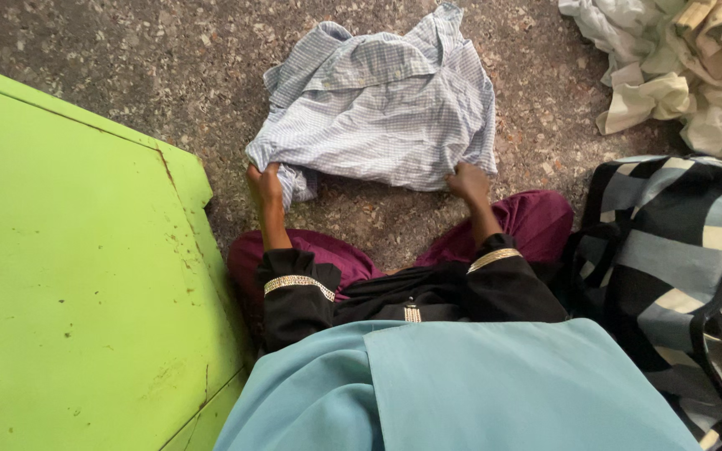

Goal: The person folds a shirt on the floor by smoothing it out and folding the sides toward the center.

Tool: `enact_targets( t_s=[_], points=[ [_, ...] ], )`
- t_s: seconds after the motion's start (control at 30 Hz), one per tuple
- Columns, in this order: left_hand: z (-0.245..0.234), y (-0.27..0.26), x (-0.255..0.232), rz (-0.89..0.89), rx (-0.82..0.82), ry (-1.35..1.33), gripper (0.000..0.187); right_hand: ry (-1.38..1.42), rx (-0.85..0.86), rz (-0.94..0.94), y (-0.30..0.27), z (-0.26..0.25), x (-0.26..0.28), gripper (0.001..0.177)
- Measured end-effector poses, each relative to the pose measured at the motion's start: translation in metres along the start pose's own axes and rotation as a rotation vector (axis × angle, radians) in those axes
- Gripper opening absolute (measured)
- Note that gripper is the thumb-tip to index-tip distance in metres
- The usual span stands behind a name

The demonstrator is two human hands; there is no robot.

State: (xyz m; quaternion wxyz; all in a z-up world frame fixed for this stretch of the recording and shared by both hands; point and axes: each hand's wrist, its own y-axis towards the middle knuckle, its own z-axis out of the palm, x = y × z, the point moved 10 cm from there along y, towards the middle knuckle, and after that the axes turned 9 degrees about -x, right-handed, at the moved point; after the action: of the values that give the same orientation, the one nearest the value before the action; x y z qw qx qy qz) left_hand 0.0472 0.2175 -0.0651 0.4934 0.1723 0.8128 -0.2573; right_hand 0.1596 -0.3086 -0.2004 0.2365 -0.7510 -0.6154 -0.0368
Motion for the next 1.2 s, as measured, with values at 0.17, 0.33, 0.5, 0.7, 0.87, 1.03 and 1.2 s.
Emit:
enact_targets(
  t_s=[0.17,0.33,0.5,0.7,0.87,1.03,1.2],
  points=[
    [-0.013,0.009,0.008,-0.011,-0.063,0.060,0.049,0.978,0.149,0.092,0.026,-0.087,0.002,0.037],
    [-0.018,0.004,-0.015,0.219,-0.137,0.102,0.056,0.850,-0.243,0.036,0.032,-0.203,0.025,0.036],
    [-0.006,-0.006,-0.020,0.108,0.088,0.231,0.050,0.378,0.035,0.163,0.029,-0.192,0.006,0.048],
    [0.048,-0.006,0.040,-0.078,0.574,0.555,0.071,-0.121,0.269,0.071,0.075,-0.120,-0.032,0.054],
    [0.090,-0.002,0.063,0.110,0.505,1.005,0.100,-0.358,-0.020,-0.081,0.062,-0.093,0.040,0.133],
    [0.117,-0.015,0.069,0.244,0.383,1.108,0.109,-0.176,-0.112,-0.265,0.026,-0.057,0.120,0.133],
    [0.119,0.003,0.073,0.330,0.275,1.004,0.096,-0.101,-0.137,-0.371,0.033,-0.047,0.147,0.125]
  ],
)
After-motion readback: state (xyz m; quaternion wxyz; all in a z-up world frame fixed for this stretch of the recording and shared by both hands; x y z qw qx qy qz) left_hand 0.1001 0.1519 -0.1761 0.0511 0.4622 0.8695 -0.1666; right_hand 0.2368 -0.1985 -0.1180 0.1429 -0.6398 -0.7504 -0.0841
